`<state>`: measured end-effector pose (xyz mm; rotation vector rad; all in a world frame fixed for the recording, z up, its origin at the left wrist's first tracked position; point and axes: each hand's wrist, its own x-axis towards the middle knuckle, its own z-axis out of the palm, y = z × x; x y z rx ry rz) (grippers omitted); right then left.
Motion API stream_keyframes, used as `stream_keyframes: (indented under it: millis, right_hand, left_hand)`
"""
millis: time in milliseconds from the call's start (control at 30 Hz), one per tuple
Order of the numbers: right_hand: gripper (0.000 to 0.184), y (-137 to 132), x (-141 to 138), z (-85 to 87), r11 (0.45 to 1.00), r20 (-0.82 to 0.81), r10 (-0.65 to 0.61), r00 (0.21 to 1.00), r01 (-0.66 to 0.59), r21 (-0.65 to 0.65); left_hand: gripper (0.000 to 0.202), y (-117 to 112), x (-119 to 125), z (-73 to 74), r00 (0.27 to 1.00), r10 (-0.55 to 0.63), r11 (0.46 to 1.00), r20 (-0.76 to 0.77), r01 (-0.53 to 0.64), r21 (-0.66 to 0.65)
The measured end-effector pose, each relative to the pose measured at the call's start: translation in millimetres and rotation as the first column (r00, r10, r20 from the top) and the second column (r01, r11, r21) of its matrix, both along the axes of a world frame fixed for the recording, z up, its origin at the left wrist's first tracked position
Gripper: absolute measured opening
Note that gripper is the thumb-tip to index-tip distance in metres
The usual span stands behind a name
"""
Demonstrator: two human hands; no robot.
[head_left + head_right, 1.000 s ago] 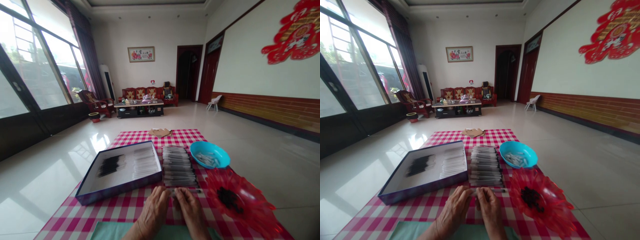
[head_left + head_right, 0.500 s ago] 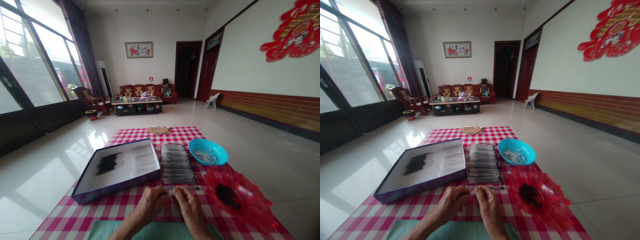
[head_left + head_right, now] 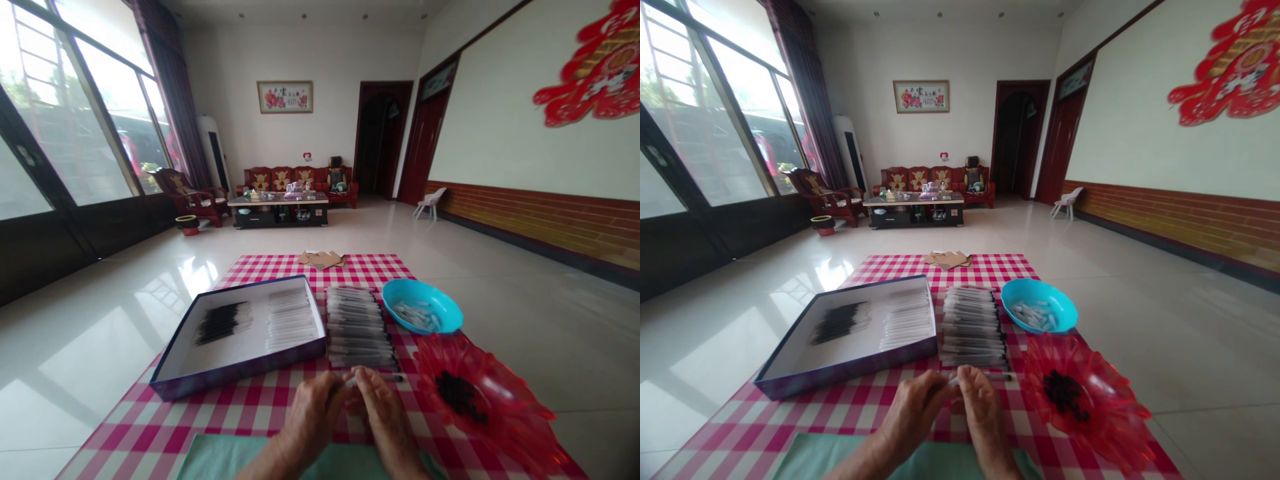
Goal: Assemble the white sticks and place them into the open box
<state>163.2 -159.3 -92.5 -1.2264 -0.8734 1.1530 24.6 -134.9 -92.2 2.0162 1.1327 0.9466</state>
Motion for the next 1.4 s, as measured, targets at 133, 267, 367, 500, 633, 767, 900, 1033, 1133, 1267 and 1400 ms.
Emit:
stream_keyframes:
  millis: [133,267,367,500,633,767,900,1033,1133,1267,1400]
  right_hand:
    - [0.037,3,-3,-7.3,0.999,-0.035,-0.051,0.998,0.050,-0.007]
    - [0.032,-1,-3,-4.3,0.999,-0.034,-0.038,0.999,0.038,0.010]
    - [0.033,-6,-1,3.1,0.998,-0.004,-0.055,0.998,0.055,0.000]
    - [0.035,-8,3,4.1,0.999,0.044,-0.039,0.998,0.039,0.001]
    - [0.034,-9,3,-1.5,0.999,0.041,0.041,0.998,-0.042,0.031]
    - [0.034,-11,1,-2.5,0.995,-0.006,0.093,0.996,-0.093,0.038]
    - [0.034,-7,2,-6.2,0.994,-0.037,0.093,0.995,-0.090,0.066]
    - [0.039,0,1,-13.1,0.994,-0.188,0.103,0.977,-0.095,0.053]
    - [0.036,3,-1,-14.9,0.998,-0.241,0.065,0.968,-0.059,0.030]
    - [0.033,2,-5,-15.9,1.000,-0.245,0.010,0.969,-0.011,-0.004]
    - [0.034,0,-4,-13.9,1.000,-0.255,0.009,0.967,-0.011,-0.004]
  left_hand:
    - [0.020,-6,4,-6.8,0.985,0.057,0.961,-0.161,-0.011,0.276]
    - [0.022,-6,4,-6.2,0.967,0.108,0.924,-0.232,-0.011,0.382]
    - [0.021,-6,7,-1.8,0.989,0.031,0.968,-0.144,0.006,0.249]
    - [0.018,-1,11,4.8,0.984,-0.036,0.958,0.177,0.085,-0.274]
    - [0.035,14,4,5.0,0.885,-0.057,0.597,0.462,0.401,-0.695]
    - [0.041,23,-4,1.9,0.830,-0.015,0.271,0.557,0.540,-0.797]
    - [0.040,16,0,0.2,0.827,-0.043,0.546,0.561,0.489,-0.680]
    - [0.031,5,7,-3.6,0.941,-0.046,0.916,0.334,0.173,-0.361]
    - [0.013,0,7,-7.8,0.995,0.034,0.995,0.090,-0.025,-0.093]
    - [0.012,-3,4,-12.2,0.998,0.048,0.992,-0.029,-0.044,0.118]
    - [0.021,-4,4,-10.8,0.996,0.050,0.985,-0.071,-0.037,0.168]
